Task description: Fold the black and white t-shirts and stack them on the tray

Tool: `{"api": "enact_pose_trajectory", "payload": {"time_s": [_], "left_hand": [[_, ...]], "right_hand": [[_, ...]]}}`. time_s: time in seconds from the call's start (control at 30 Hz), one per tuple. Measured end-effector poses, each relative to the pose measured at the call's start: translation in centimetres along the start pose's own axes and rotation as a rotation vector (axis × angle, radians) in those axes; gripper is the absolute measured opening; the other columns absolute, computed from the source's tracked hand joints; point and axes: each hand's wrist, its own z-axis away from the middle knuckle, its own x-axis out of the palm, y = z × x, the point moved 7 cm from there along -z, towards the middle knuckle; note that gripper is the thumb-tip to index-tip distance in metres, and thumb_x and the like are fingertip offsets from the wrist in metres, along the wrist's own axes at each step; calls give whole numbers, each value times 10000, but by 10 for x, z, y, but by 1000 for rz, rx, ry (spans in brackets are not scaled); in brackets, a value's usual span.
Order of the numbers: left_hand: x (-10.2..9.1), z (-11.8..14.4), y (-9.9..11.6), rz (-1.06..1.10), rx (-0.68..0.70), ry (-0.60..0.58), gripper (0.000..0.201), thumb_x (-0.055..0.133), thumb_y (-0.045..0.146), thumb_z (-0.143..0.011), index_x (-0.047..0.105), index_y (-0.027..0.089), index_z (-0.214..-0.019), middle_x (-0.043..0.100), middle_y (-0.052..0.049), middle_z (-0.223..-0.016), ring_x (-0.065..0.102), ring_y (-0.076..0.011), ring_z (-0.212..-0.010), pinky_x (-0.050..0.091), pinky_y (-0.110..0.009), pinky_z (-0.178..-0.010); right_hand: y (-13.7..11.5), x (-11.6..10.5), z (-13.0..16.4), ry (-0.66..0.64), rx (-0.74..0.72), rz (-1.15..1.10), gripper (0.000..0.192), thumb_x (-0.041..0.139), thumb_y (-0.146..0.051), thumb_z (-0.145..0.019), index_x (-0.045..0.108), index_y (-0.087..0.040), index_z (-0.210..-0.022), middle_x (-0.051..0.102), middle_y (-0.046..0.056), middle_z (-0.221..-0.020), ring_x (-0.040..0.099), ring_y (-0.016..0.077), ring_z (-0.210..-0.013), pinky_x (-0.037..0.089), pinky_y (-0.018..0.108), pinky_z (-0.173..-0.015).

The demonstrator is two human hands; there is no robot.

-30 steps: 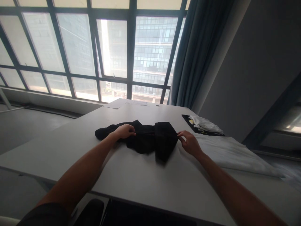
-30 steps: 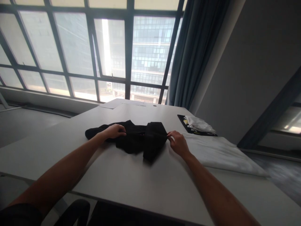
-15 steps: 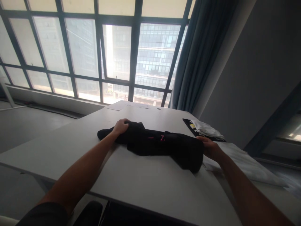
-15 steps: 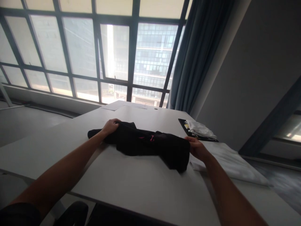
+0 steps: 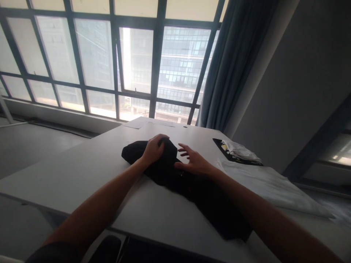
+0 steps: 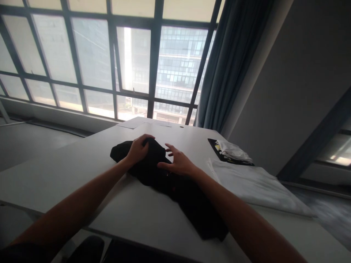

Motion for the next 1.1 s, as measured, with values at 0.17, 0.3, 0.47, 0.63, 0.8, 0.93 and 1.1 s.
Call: {"api": "enact_pose_trajectory", "payload": {"time_s": [0.17,0.3,0.47,0.63,0.8,0.93,1.1], "left_hand": [[0,5,8,-67,173,-88,271,468,97,-832,634,189,-1024,652,-43,-946,618,-184,-897,511,-329,-836],[-2,4,-26,-437,16,-238,516,572,107,-756,565,214,-1261,613,-91,-1170,545,-272,-1098,453,-433,-957],[-8,18,-95,-749,-460,-502,536,582,265,-807,525,232,-1339,603,-141,-1258,540,-338,-1173,416,-498,-972],[-8,30,-137,-510,-706,-584,371,652,239,-676,683,225,-1046,716,-86,-1010,648,-292,-990,501,-351,-820],[-25,17,-142,31,-712,-93,275,605,238,-638,677,155,-891,684,-42,-765,652,-213,-741,520,-290,-654],[-29,8,-128,456,-735,68,333,626,300,-614,681,131,-894,659,-17,-693,623,-178,-657,517,-281,-605],[-26,2,-110,372,-721,-321,344,759,370,-577,728,142,-833,654,-20,-629,628,-203,-612,514,-303,-595]], "right_hand": [[-32,15,-39,154,-64,307,299,570,-225,-787,636,-189,-1076,695,61,-905,632,221,-828,480,332,-776],[-35,-42,-57,407,-94,387,256,430,-153,-767,642,-178,-908,663,56,-806,583,206,-733,451,319,-737],[-36,-132,-57,746,-97,419,231,385,-196,-811,609,-187,-867,629,51,-755,558,218,-750,448,323,-738],[-21,-177,-43,763,39,515,247,396,-199,-811,632,-166,-876,671,88,-837,592,226,-806,448,313,-761],[38,-196,-15,590,333,658,257,431,-215,-798,675,-136,-810,683,131,-801,616,239,-773,432,295,-682],[95,-202,8,411,550,692,262,472,-253,-807,699,-136,-751,698,144,-791,645,236,-759,424,273,-633],[131,-219,29,457,707,618,202,522,-235,-767,677,-146,-674,674,137,-708,642,234,-692,427,283,-608]]}}
